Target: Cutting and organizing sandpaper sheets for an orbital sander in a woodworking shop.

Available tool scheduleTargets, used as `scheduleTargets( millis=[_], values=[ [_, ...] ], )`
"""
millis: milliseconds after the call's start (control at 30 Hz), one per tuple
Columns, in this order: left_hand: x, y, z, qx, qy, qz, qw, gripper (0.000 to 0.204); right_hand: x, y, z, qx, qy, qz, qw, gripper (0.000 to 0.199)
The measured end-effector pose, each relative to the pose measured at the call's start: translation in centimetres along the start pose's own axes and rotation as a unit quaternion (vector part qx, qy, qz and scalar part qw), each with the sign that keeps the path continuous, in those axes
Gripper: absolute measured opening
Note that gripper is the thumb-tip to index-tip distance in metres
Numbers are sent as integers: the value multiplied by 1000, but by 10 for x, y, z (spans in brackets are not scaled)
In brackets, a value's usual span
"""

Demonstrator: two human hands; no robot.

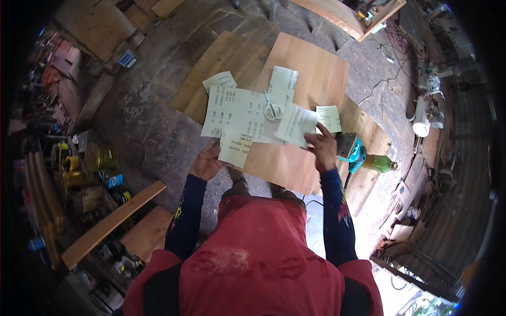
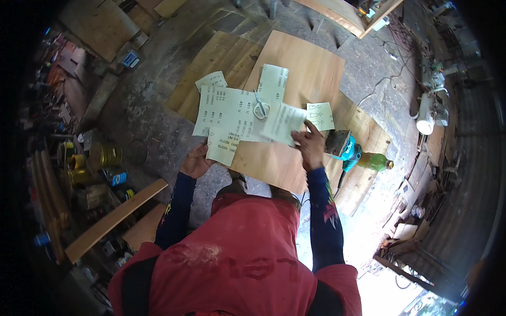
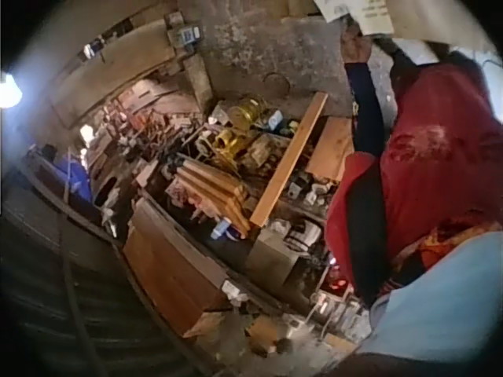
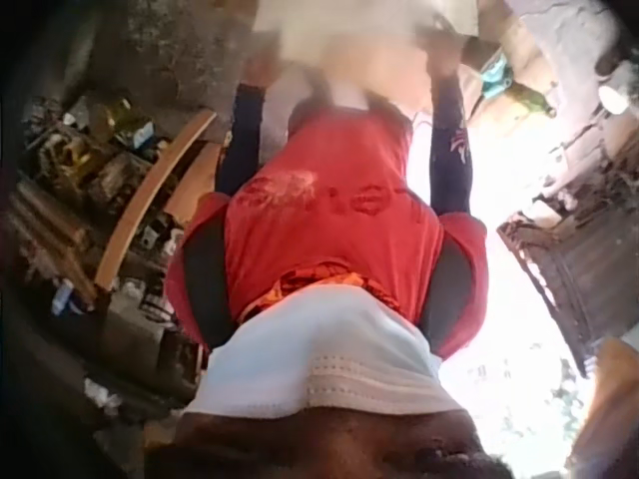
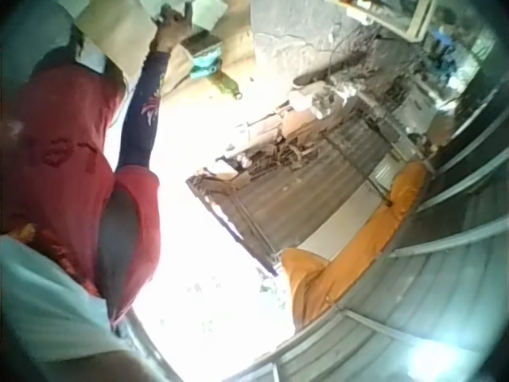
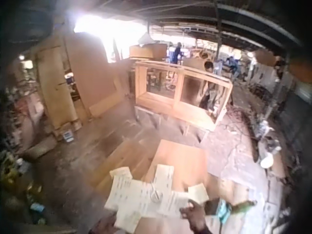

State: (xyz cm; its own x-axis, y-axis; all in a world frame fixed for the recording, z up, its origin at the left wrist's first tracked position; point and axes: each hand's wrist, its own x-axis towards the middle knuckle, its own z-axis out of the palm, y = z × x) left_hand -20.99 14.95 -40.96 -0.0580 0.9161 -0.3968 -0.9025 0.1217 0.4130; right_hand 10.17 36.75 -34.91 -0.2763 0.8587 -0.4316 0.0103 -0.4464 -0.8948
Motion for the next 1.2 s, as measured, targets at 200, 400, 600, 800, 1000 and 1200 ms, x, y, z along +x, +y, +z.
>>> scheduleTargets(
  millis=[200,400,600,800,1000,1200],
  values=[
    [47,57,-15,29,-51,-24,998,58,133,112,71,-464,114,-144,866,80],
    [18,86,-21,106,23,-10,994,59,65,19,116,-378,87,-101,916,81],
    [-23,35,-20,62,39,-14,997,47,55,9,7,-577,267,-227,737,85],
    [-18,-31,48,52,-20,-4,998,50,88,34,20,-639,125,-382,656,66],
    [-56,-84,71,7,32,71,997,44,-20,-34,-9,-460,33,-441,770,80],
    [-83,-114,88,-37,58,113,991,46,-16,-35,-187,-657,-39,-242,713,132]
  ],
)
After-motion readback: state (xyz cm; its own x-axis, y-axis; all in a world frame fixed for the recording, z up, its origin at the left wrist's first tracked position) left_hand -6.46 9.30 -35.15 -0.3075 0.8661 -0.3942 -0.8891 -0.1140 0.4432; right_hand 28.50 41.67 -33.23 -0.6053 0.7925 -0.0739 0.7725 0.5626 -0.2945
